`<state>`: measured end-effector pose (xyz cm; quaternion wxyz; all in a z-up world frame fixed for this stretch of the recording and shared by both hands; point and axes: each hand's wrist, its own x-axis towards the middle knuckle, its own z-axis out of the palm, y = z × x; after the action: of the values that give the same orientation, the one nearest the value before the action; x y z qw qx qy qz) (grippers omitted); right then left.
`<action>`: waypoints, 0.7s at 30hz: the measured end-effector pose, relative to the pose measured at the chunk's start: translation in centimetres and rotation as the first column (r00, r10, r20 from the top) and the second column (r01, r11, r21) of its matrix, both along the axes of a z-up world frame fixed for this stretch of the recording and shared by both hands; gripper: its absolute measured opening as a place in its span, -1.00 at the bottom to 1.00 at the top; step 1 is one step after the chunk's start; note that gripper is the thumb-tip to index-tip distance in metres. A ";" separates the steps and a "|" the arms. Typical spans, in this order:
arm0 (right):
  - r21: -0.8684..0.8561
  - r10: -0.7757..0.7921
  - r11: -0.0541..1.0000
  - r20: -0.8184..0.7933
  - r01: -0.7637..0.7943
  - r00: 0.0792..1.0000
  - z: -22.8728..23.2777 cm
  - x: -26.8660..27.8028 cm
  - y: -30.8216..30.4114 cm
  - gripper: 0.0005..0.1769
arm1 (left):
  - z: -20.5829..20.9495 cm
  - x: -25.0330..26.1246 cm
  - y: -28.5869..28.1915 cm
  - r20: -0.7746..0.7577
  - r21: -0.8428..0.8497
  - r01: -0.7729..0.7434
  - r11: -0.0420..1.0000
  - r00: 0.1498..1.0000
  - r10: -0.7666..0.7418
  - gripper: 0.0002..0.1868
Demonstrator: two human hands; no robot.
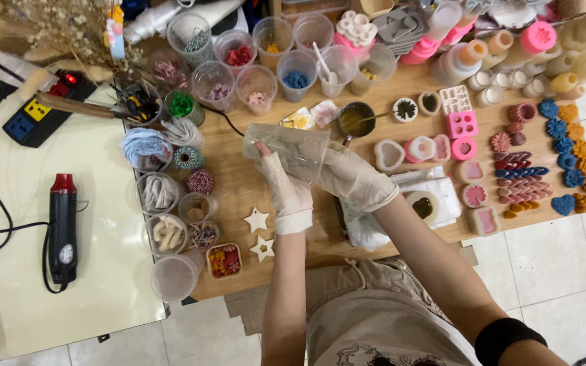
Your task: The person prepares materials for candle making by putting on gloves, stirring liquid wax in a melting pot with a spoon, and then adding solid green wax chips to a separate small container.
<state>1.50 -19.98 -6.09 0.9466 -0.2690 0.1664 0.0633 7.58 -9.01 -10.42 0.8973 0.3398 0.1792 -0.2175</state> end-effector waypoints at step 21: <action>-0.039 -0.203 0.979 -0.142 0.199 0.969 -8.0 0.8 3.2 -0.68 | -13.8 6.6 4.8 0.552 0.388 0.004 0.922 0.800 -0.236 0.02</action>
<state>2.33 -16.73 -14.04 0.9301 -0.2569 0.2621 -0.0155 14.16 -4.17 -24.23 0.8124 0.5627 -0.0928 -0.1214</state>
